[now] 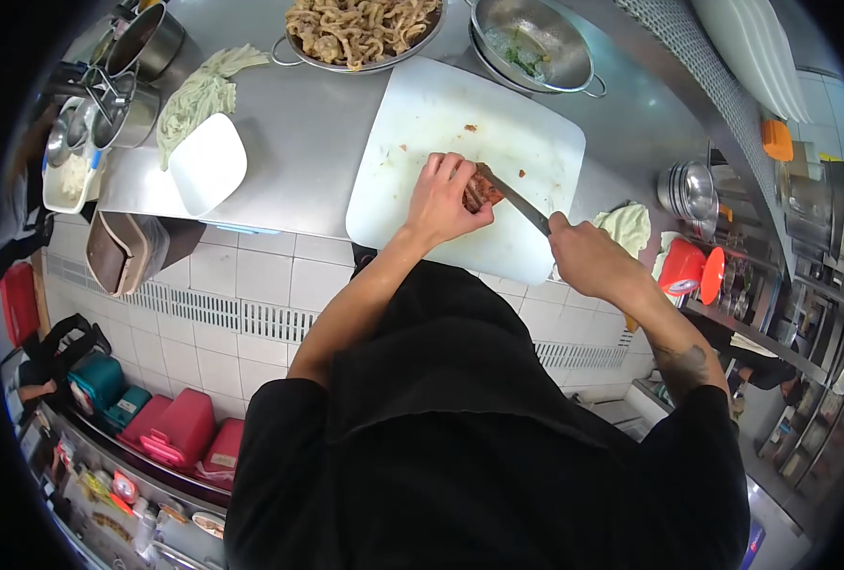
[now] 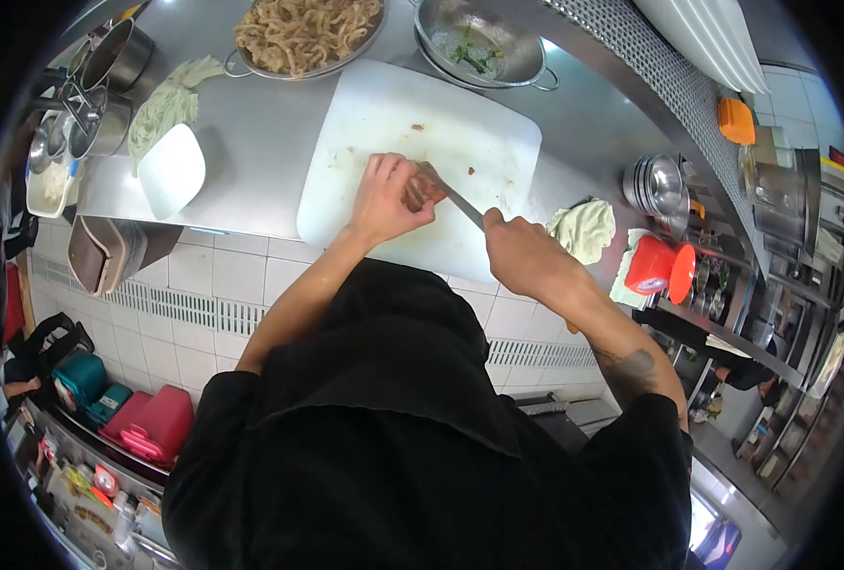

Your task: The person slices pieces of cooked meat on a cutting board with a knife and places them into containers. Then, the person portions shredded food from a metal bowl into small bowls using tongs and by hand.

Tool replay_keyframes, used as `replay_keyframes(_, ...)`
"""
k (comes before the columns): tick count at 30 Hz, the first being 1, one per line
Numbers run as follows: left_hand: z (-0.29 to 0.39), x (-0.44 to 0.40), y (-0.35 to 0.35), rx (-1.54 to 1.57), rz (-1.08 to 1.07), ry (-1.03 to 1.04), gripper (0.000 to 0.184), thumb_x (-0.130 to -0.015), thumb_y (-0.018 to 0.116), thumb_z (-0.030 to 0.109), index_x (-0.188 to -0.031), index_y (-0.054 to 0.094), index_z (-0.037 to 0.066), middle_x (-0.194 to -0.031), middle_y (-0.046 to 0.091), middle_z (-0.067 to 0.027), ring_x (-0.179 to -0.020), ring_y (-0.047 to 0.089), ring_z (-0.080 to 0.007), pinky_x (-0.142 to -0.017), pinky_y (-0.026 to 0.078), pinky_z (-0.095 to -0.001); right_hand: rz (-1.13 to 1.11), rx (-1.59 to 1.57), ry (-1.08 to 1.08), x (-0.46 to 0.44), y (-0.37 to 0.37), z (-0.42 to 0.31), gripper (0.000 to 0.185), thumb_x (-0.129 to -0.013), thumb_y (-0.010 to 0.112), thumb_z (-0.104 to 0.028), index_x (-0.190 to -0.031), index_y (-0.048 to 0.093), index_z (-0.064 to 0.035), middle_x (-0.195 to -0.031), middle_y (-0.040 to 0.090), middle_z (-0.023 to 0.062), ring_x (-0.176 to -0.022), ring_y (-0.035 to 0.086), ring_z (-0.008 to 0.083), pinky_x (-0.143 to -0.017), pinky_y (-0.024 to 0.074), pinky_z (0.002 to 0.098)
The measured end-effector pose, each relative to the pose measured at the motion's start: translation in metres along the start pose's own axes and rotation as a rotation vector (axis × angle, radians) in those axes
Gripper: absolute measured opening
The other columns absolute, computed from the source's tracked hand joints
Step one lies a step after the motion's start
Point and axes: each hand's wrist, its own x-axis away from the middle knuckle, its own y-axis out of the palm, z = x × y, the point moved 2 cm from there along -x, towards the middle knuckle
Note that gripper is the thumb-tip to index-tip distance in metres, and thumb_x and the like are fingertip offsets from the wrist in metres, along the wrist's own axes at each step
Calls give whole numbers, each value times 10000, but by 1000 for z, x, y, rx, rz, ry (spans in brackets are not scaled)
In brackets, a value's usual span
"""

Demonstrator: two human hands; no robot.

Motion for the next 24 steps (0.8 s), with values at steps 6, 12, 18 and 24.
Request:
replay_keyframes(6,0,-1,0,37,-45,7,423,-613,768,228,-933,561,43,-941,552,-127,-947,518,-352,-858,476,-436,136,-81,-61,-63,39,-6,158,-880,455,6,-1009,477,94,-769,650,324,-752,667,501,-686,527,559)
replay_keyframes(12,4,-1,-2,28,-15,-25,455,-615,765,215,-972,542,43,-996,536,-136,-960,515,-357,-844,475,-447,131,-91,-31,-42,34,-6,159,-890,447,10,-1028,464,86,-788,646,348,-777,674,504,-689,533,565)
replay_keyframes(18,-4,-4,5,-10,-4,3,451,-628,766,216,-977,534,48,-1004,527,-134,-952,509,-357,-836,472,-452,306,-136,-115,-87,85,3,116,-908,465,-18,-992,428,52,-752,641,338,-730,665,512,-664,533,580)
replay_keyframes(24,8,-3,7,75,-103,-20,429,-655,748,270,-963,549,48,-980,534,-125,-943,502,-336,-820,473,-435,201,-187,12,-56,74,6,112,-906,434,-16,-990,444,56,-820,653,344,-775,668,517,-682,542,577)
